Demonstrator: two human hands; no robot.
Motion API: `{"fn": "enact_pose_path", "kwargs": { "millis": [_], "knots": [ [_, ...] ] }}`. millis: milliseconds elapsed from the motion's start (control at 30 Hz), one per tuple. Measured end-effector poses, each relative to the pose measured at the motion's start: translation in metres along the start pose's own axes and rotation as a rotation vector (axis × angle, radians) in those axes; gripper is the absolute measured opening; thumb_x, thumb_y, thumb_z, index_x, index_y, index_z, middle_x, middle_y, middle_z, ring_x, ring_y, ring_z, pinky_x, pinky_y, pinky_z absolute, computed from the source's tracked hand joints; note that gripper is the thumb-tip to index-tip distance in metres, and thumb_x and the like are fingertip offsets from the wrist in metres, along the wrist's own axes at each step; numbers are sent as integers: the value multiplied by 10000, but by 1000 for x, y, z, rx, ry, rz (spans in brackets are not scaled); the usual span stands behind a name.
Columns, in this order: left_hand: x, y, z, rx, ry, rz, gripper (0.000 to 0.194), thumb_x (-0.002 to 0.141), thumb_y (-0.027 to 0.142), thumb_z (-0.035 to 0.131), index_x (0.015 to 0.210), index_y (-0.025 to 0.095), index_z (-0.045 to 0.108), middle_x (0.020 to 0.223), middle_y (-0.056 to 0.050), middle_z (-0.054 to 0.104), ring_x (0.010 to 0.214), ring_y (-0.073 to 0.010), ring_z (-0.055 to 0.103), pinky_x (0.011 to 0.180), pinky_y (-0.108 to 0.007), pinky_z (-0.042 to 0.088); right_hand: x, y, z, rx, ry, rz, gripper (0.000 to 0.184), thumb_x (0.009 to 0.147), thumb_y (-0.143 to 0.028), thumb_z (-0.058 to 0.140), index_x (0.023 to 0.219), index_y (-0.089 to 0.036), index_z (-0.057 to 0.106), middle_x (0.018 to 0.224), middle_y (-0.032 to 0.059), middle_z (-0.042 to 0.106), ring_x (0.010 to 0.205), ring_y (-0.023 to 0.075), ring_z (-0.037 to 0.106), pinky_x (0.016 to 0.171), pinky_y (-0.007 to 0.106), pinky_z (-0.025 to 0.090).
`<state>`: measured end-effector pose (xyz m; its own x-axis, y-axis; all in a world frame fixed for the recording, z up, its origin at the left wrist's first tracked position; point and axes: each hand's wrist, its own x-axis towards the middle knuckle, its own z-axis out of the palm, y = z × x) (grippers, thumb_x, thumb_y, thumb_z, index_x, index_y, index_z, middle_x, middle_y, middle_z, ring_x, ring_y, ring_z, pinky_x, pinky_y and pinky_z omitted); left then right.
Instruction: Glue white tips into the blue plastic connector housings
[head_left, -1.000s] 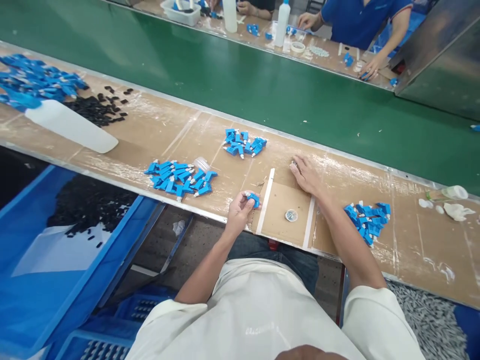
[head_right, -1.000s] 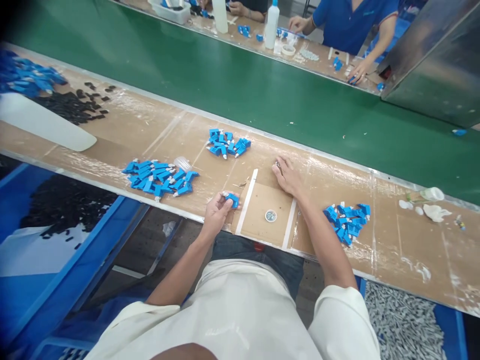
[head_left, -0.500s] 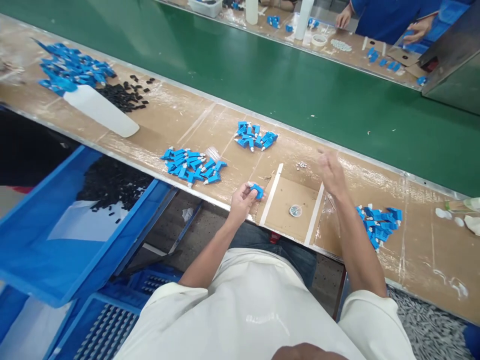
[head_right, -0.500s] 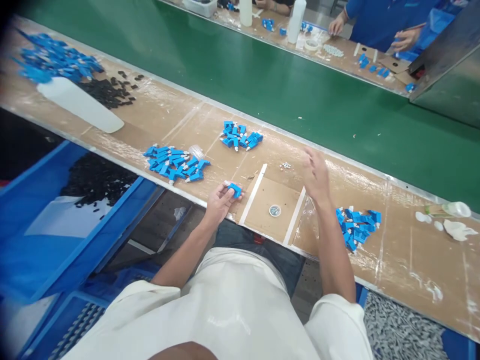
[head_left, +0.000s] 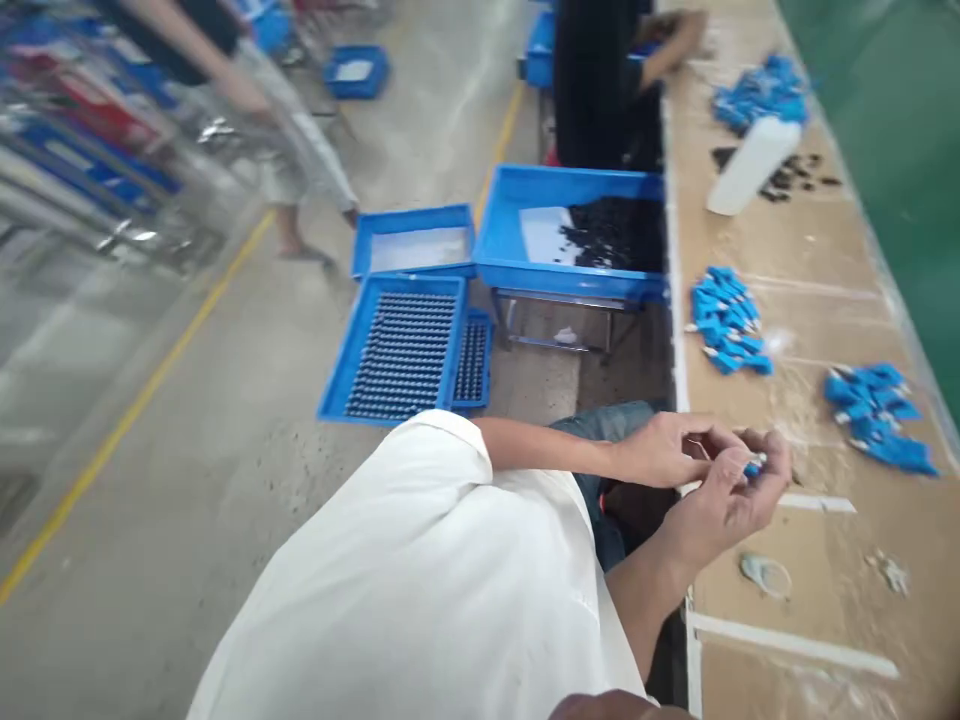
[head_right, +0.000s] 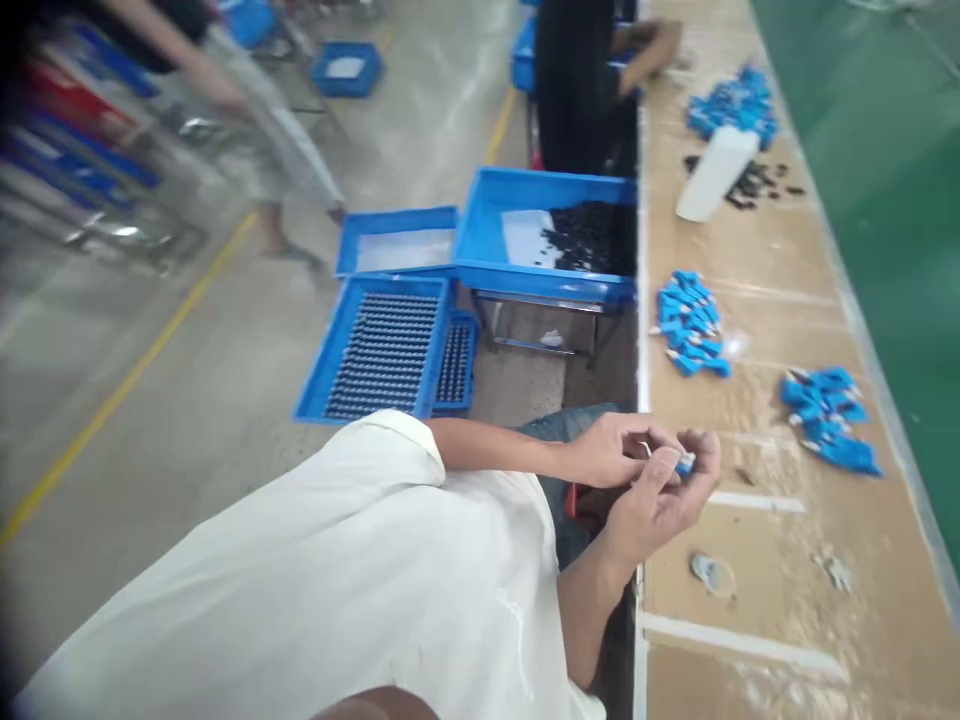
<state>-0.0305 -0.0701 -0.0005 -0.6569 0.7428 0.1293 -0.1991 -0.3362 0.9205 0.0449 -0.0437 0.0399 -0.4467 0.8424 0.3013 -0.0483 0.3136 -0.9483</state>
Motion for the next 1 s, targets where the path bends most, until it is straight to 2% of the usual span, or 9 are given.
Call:
{"fn": "enact_pose_path", "kwargs": {
  "millis": [67,133,267,367,500,633,800,900,1000],
  "knots": [
    [-5,4,-14,139,124,136,292,838,367,797,1004,131,752,1059,-103,730,943,-176,695,857,-305,557,9,8,25,125,-153,64,440,923,-496,669,1259,-216,630,1206,98,674,1143,272,679,1051,514,541],
    [-16,9,-24,285,234,239,161,883,256,720,1002,157,764,1095,-105,733,1061,-202,691,958,-329,545,8,13,36,220,-257,131,420,890,-510,691,1181,-212,635,1136,79,699,1066,257,703,1016,504,560],
    [-39,10,-29,464,226,325,241,932,171,582,1103,161,752,1158,-130,742,1146,-222,681,1053,-360,528,-10,28,35,247,-226,199,380,909,-522,661,1131,-217,618,1122,81,715,1061,237,706,1024,474,551],
    [-47,3,-31,544,198,268,348,921,132,540,1216,151,723,1243,-157,721,1211,-247,661,1101,-396,513,-14,46,35,205,-236,248,374,915,-543,641,1096,-218,607,1071,80,726,1005,228,714,955,443,575],
    [-51,-3,-43,592,243,139,455,894,115,543,1327,177,669,1339,-156,679,1300,-269,615,1156,-444,478,-4,64,50,162,-293,365,418,880,-597,638,1019,-203,627,965,77,741,887,221,714,782,382,593],
    [-66,0,-52,501,273,143,418,897,143,561,1299,191,663,1320,-152,674,1294,-280,604,1146,-474,481,-9,53,65,131,-264,443,467,828,-645,657,943,-192,631,890,72,741,812,212,714,746,369,590],
    [-81,8,-71,308,381,21,341,961,248,582,1293,200,642,1307,-147,623,1104,-233,666,973,-390,565,-7,29,81,-59,-239,326,367,881,-560,620,909,-195,633,874,54,721,771,179,694,762,335,578],
    [-74,8,-87,267,337,-56,329,962,309,614,1269,194,635,1275,-140,607,968,-195,675,855,-339,577,9,26,85,-172,-155,293,367,878,-550,628,971,-195,644,884,21,689,686,143,657,710,303,563],
    [-62,2,-100,323,230,-67,232,970,271,557,1158,183,661,1172,-129,641,992,-212,652,873,-354,566,25,33,93,-237,-192,342,362,835,-539,712,939,-197,653,770,-29,647,599,122,607,638,270,522]
  ]
}}
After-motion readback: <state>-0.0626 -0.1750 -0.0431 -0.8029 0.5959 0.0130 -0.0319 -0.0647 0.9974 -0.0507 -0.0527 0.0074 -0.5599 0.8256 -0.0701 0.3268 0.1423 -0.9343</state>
